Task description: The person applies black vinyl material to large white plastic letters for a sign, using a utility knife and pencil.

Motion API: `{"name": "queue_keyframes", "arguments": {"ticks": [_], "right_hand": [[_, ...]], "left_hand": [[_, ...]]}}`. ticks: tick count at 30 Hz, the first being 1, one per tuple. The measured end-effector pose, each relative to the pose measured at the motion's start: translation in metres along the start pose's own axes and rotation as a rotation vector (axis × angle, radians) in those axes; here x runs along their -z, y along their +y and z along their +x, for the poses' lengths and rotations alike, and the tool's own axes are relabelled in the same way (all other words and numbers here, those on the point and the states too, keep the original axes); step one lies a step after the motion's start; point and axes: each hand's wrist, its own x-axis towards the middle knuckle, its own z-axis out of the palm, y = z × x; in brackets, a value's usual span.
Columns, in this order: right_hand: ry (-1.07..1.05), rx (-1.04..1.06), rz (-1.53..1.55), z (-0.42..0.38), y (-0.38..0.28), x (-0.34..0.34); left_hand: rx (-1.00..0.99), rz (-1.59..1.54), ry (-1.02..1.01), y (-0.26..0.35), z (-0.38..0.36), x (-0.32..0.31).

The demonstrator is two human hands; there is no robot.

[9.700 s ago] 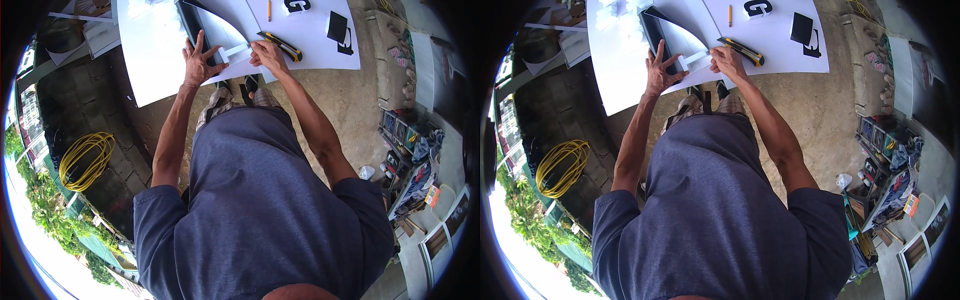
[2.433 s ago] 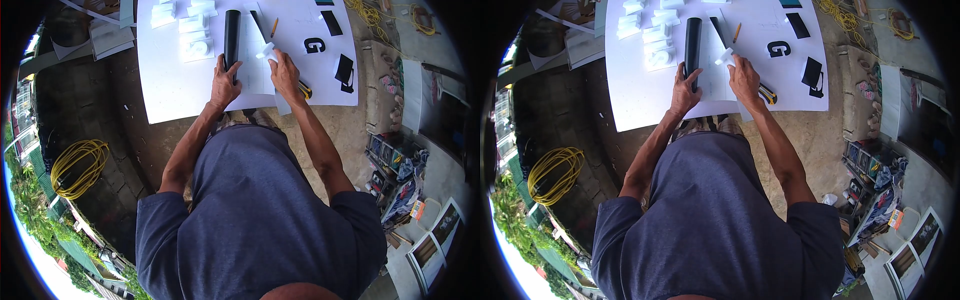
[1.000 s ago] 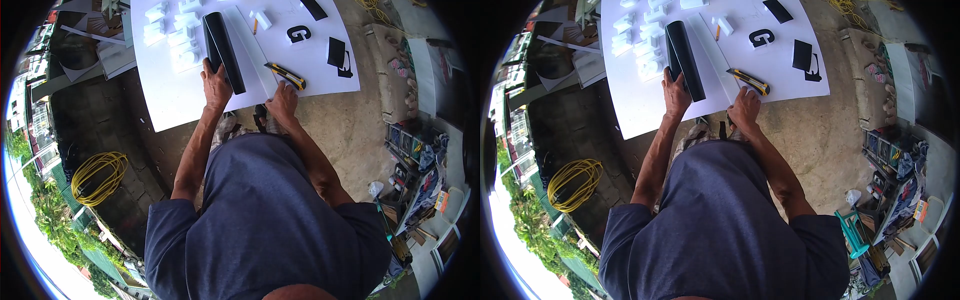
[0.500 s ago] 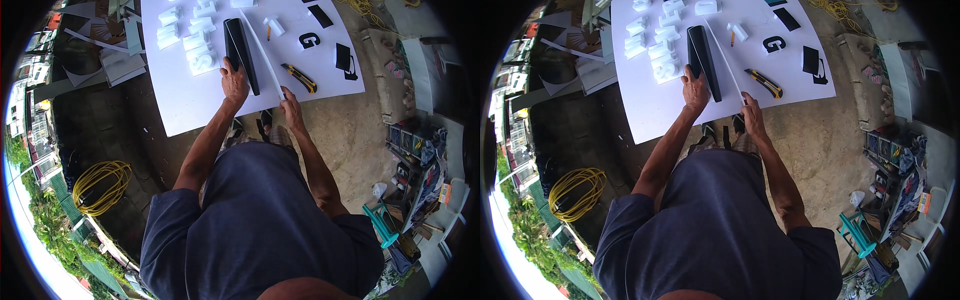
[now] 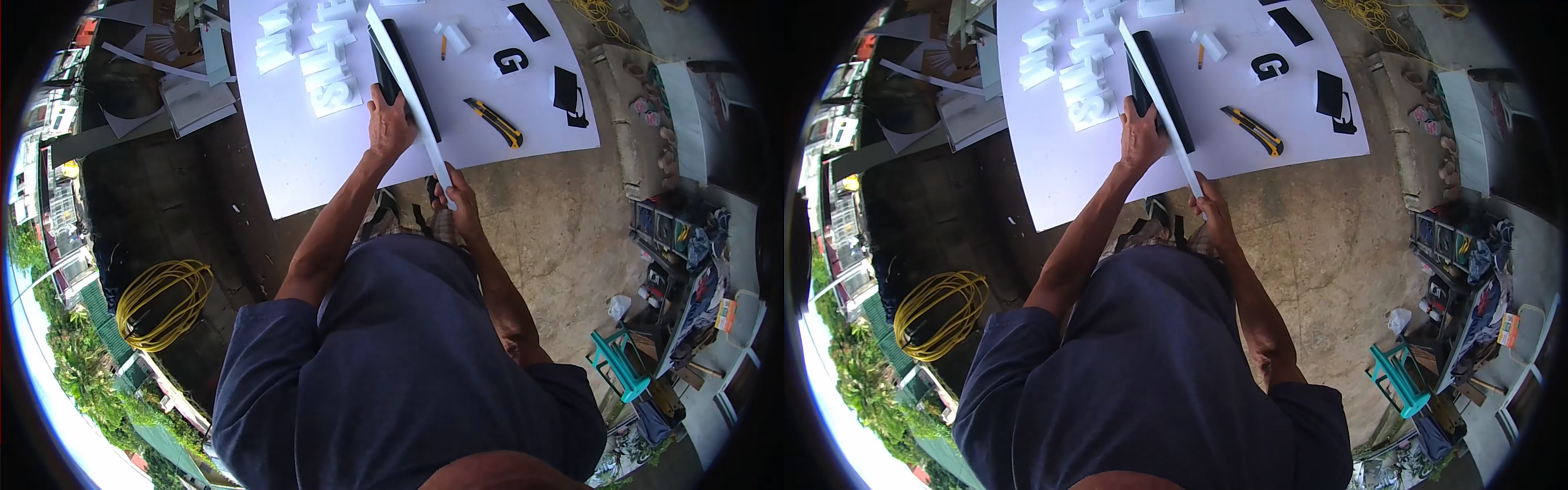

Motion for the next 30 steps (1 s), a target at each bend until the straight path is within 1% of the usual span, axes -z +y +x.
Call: {"name": "queue_keyframes", "arguments": {"ticks": [2, 4, 5, 7, 8, 10, 11, 13, 15, 17, 18, 20, 22, 24, 26, 29, 30], "right_hand": [[0.016, -0.021, 0.016, -0.002, 0.004, 0.003], [0.061, 0.083, -0.165, -0.004, 0.003, 0.006], [0.062, 0.082, -0.164, -0.005, 0.002, 0.007], [0.075, 0.187, -0.257, -0.009, -0.001, 0.009], [0.076, 0.187, -0.257, -0.010, 0.000, 0.011], [0.027, 0.284, -0.285, -0.015, 0.003, 0.015], [0.029, 0.286, -0.286, -0.017, 0.006, 0.018], [-0.005, 0.257, -0.294, -0.025, 0.011, 0.024], [0.010, 0.224, -0.296, -0.032, 0.006, 0.028], [0.024, 0.186, -0.295, -0.040, 0.006, 0.031], [0.066, 0.215, -0.328, -0.042, 0.008, 0.033], [0.109, 0.244, -0.359, -0.043, 0.012, 0.037], [0.169, 0.479, -0.628, -0.043, 0.014, 0.042], [0.164, 0.453, -0.609, -0.044, 0.012, 0.038], [0.158, 0.427, -0.593, -0.042, 0.012, 0.034], [0.180, 0.388, -0.586, -0.030, 0.015, 0.027], [0.202, 0.374, -0.721, -0.024, 0.016, 0.024]], "left_hand": [[-0.009, -0.021, 0.021, -0.001, 0.000, 0.004], [-0.028, -0.061, 0.051, 0.000, -0.001, 0.008], [-0.028, -0.061, 0.050, 0.000, -0.001, 0.009], [-0.033, -0.048, 0.049, -0.001, -0.003, 0.010], [-0.034, -0.049, 0.048, -0.001, -0.002, 0.010], [-0.004, -0.092, 0.081, -0.001, -0.003, 0.009], [-0.006, -0.093, 0.082, -0.002, -0.002, 0.009], [0.129, -0.215, 0.004, -0.006, -0.001, 0.009], [0.105, -0.154, 0.045, 0.002, 0.004, 0.018], [0.196, -0.270, 0.002, 0.006, 0.005, 0.025], [0.196, -0.268, 0.004, 0.005, 0.005, 0.024], [0.074, -0.168, 0.073, 0.006, 0.006, 0.024], [0.061, -0.173, 0.064, 0.007, 0.003, 0.024], [0.046, -0.179, 0.049, 0.008, -0.004, 0.023], [0.077, -0.237, -0.015, 0.007, -0.014, 0.022], [0.066, -0.308, -0.014, 0.002, -0.035, 0.018], [0.070, -0.309, -0.021, 0.000, -0.040, 0.017]]}}
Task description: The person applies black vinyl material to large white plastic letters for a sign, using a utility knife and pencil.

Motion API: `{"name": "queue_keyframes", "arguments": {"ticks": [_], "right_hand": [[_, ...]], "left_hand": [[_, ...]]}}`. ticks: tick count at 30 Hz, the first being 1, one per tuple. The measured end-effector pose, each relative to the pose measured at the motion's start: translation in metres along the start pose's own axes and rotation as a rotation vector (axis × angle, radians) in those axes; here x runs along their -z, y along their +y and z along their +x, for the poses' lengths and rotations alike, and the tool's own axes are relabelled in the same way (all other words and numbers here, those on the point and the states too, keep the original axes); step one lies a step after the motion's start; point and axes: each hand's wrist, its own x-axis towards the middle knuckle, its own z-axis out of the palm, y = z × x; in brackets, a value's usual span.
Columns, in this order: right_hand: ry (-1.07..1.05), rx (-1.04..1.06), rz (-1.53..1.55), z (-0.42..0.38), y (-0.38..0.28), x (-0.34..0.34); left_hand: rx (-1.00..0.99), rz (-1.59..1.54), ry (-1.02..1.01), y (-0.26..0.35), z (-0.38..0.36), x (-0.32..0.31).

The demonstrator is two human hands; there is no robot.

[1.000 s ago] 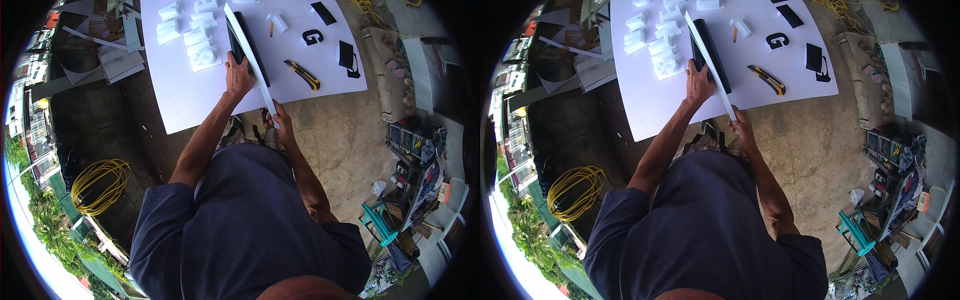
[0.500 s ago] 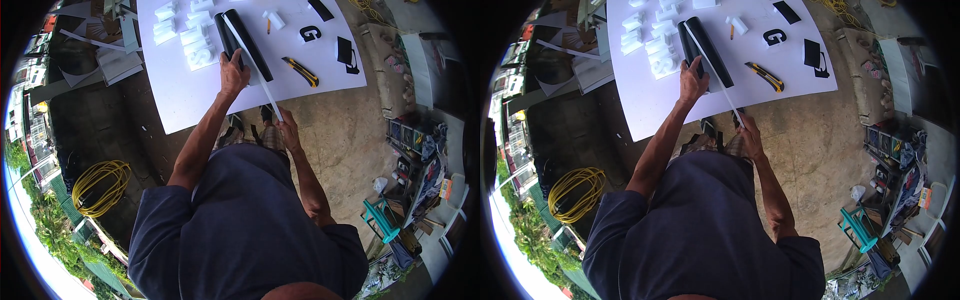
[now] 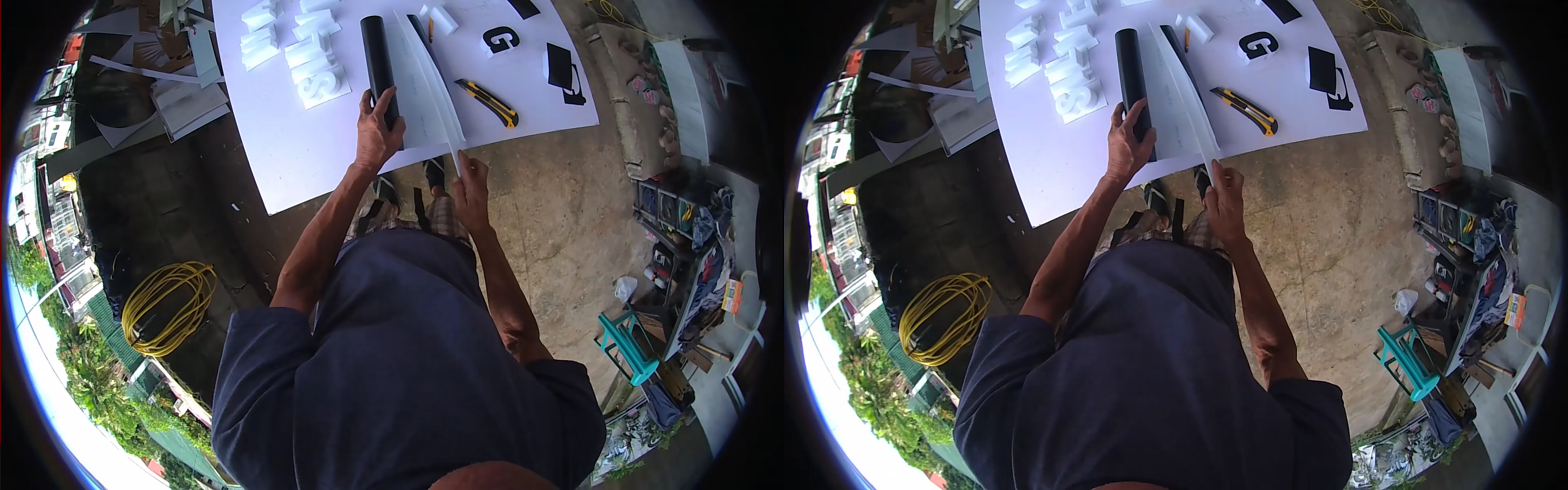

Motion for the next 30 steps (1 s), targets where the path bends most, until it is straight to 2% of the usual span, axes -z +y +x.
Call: {"name": "queue_keyframes", "arguments": {"ticks": [1, 2, 4, 8, 13, 16, 18, 20, 21, 23, 25, 27, 30], "right_hand": [[-0.009, -0.002, -0.138, 0.006, 0.000, -0.004], [-0.014, -0.011, -0.141, 0.012, -0.003, -0.008], [0.016, 0.094, -0.371, 0.026, -0.012, -0.017], [-0.057, 0.072, -0.406, 0.042, -0.020, -0.035], [-0.059, 0.074, -0.409, 0.047, -0.028, -0.052], [-0.079, 0.033, -0.362, 0.051, -0.031, -0.053], [-0.100, -0.012, -0.361, 0.052, -0.030, -0.050], [0.017, 0.134, -0.610, 0.056, -0.028, -0.045], [0.012, 0.135, -0.612, 0.058, -0.026, -0.042], [0.148, 0.150, -0.675, 0.067, -0.022, -0.035], [0.146, 0.188, -0.649, 0.079, -0.016, -0.029], [0.165, 0.131, -0.387, 0.090, -0.008, -0.026], [0.178, -0.028, -0.296, 0.104, 0.002, -0.015]], "left_hand": [[0.004, -0.010, -0.007, -0.002, -0.005, -0.001], [0.010, -0.022, -0.013, -0.004, -0.010, -0.003], [-0.044, 0.061, 0.004, -0.009, -0.020, -0.007], [-0.201, 0.230, 0.094, -0.015, -0.030, -0.011], [-0.051, 0.139, 0.063, -0.017, -0.024, -0.013], [-0.155, 0.099, 0.152, -0.016, -0.018, -0.022], [-0.126, 0.117, 0.115, -0.013, -0.017, -0.020], [-0.150, 0.198, 0.064, -0.011, -0.015, -0.018], [-0.145, 0.195, 0.066, -0.011, -0.015, -0.018], [-0.145, 0.266, 0.011, -0.012, -0.014, -0.015], [-0.135, 0.286, 0.028, -0.011, -0.012, -0.013], [-0.123, 0.308, 0.045, -0.011, -0.012, -0.012], [-0.130, 0.382, 0.049, -0.012, -0.012, -0.010]]}}
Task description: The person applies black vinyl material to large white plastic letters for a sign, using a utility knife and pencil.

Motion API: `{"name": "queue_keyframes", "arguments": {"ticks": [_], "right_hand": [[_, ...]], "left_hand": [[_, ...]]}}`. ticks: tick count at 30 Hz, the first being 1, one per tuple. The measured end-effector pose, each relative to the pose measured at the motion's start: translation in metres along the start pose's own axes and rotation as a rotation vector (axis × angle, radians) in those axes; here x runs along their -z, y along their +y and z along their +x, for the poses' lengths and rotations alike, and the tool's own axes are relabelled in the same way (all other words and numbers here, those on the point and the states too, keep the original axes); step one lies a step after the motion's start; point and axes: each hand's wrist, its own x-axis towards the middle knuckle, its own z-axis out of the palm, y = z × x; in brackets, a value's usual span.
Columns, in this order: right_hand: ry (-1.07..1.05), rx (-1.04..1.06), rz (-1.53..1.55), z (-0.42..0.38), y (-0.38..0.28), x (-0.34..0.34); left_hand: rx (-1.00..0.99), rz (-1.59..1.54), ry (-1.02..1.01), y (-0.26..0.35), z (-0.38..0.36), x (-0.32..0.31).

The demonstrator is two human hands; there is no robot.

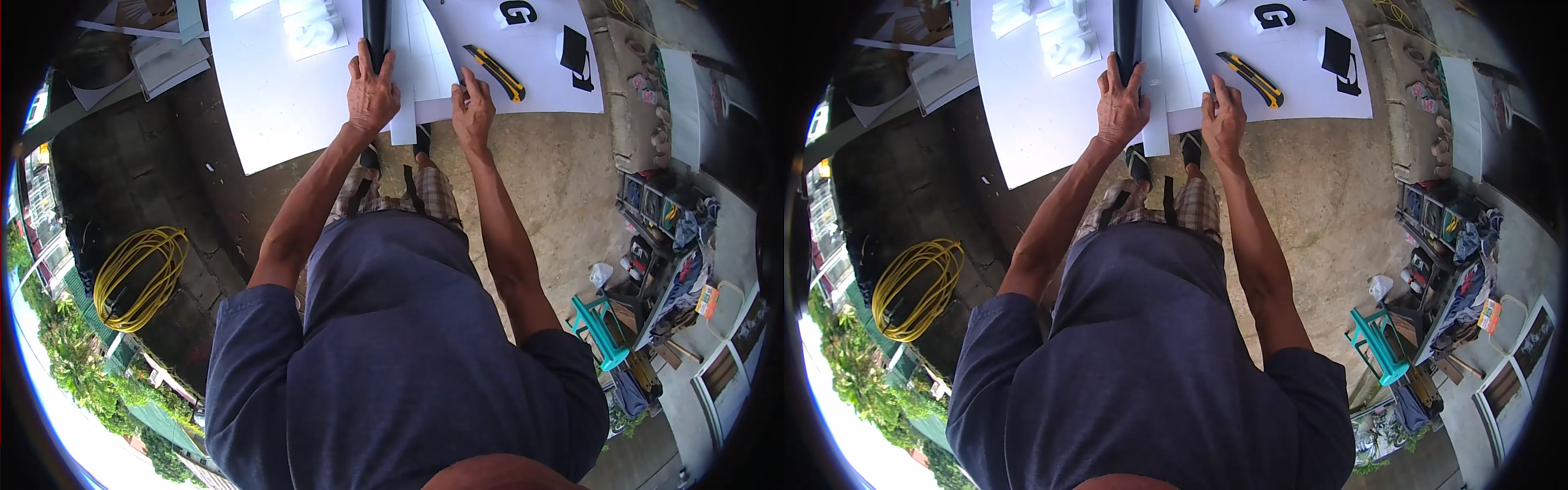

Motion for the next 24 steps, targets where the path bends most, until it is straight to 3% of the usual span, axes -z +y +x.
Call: {"name": "queue_keyframes", "arguments": {"ticks": [1, 6, 9, 14, 24], "right_hand": [[0.002, -0.067, 0.014, 0.004, 0.004, 0.003], [0.023, 0.025, 0.081, 0.016, 0.028, -0.007], [-0.040, -0.133, 0.074, 0.025, 0.034, -0.009], [-0.227, -0.161, -0.078, 0.043, 0.030, 0.002], [-0.281, -0.247, -0.042, 0.048, 0.035, 0.002]], "left_hand": [[0.005, -0.028, -0.010, 0.000, 0.000, 0.000], [-0.046, 0.095, -0.006, -0.005, 0.002, 0.001], [-0.163, 0.160, -0.040, -0.012, 0.007, 0.004], [-0.267, 0.350, -0.290, -0.017, 0.018, 0.014], [-0.325, 0.430, -0.382, -0.011, 0.031, 0.028]]}}
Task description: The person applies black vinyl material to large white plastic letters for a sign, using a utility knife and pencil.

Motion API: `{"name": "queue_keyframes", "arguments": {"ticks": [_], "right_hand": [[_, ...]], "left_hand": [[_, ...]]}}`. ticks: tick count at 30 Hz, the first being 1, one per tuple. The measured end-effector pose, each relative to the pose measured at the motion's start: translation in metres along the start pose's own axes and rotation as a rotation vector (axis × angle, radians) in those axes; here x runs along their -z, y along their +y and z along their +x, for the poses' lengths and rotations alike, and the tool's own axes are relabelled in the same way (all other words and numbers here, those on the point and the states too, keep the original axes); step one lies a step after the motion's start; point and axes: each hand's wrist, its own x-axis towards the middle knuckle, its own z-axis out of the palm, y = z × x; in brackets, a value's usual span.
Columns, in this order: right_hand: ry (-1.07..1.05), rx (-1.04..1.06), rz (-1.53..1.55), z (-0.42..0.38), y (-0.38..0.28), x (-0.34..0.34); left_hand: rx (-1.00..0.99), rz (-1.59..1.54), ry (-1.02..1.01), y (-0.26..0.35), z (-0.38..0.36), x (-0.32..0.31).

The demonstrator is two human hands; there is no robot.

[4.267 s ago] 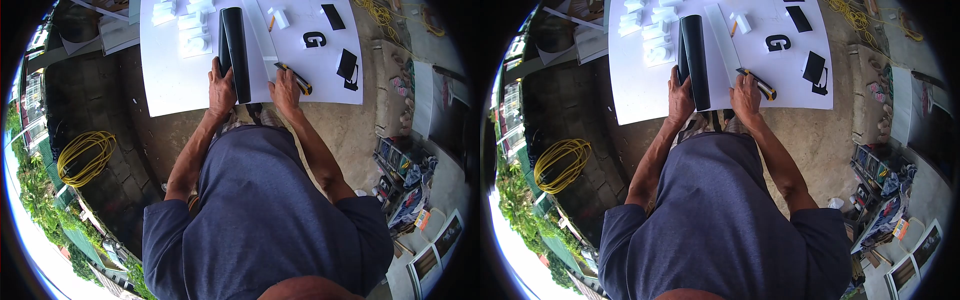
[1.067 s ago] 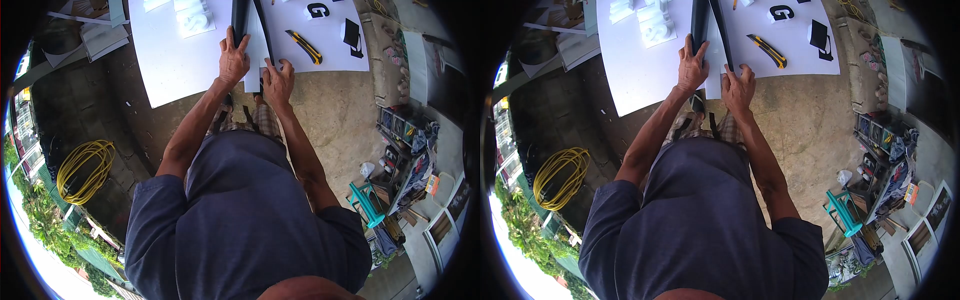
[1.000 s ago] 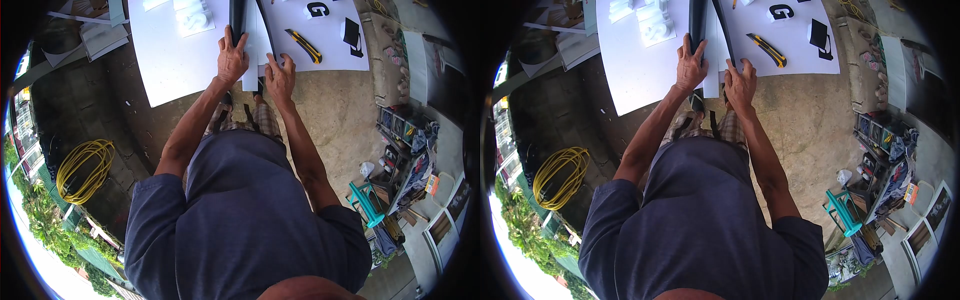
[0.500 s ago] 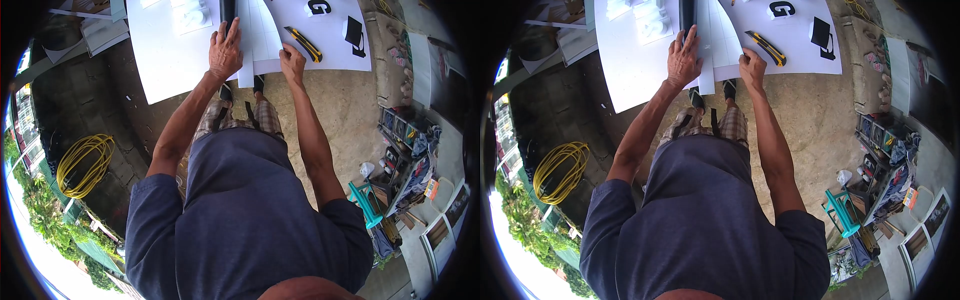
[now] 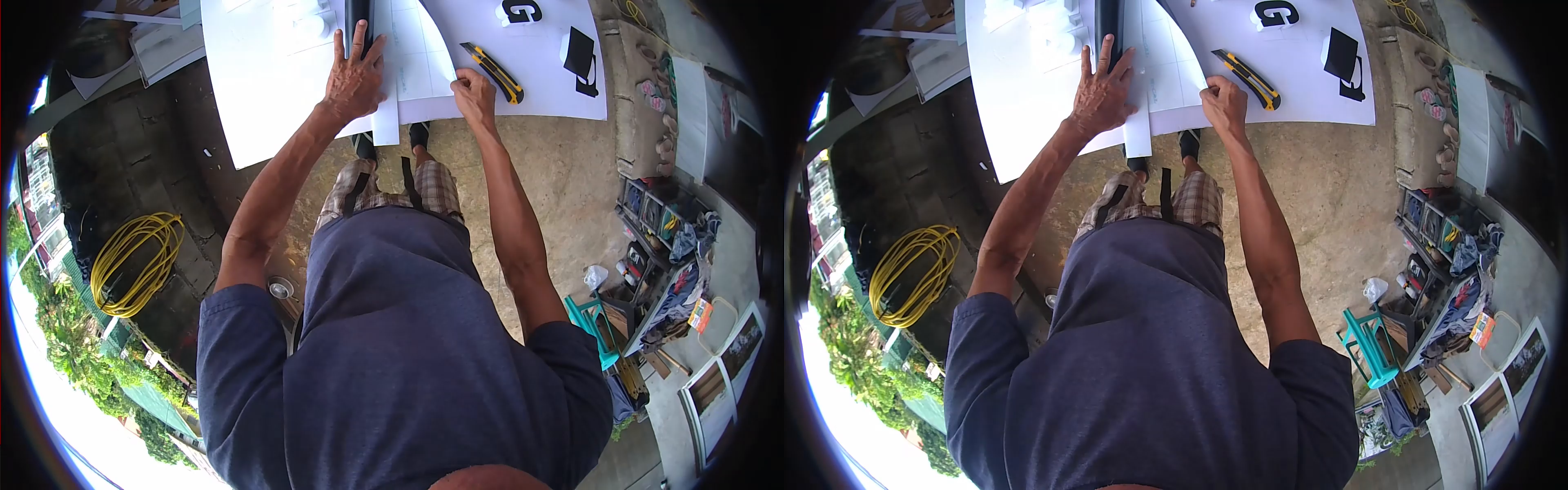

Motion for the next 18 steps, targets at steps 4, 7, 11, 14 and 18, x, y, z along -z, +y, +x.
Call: {"name": "queue_keyframes", "arguments": {"ticks": [4, 7, 11, 14, 18], "right_hand": [[0.011, 0.030, 0.037, -0.002, 0.000, 0.000], [0.000, 0.036, 0.037, 0.000, -0.001, 0.001], [0.019, 0.085, -0.014, 0.003, 0.004, -0.003], [-0.029, 0.022, 0.086, 0.006, 0.008, -0.004], [-0.049, 0.029, 0.041, 0.012, 0.012, -0.006]], "left_hand": [[0.005, 0.047, -0.024, 0.003, 0.003, 0.000], [-0.016, 0.094, -0.052, 0.002, 0.006, -0.002], [0.021, 0.009, -0.077, -0.005, 0.008, -0.002], [0.032, -0.005, -0.067, -0.007, 0.011, -0.003], [0.041, 0.000, -0.060, -0.010, 0.012, -0.008]]}}
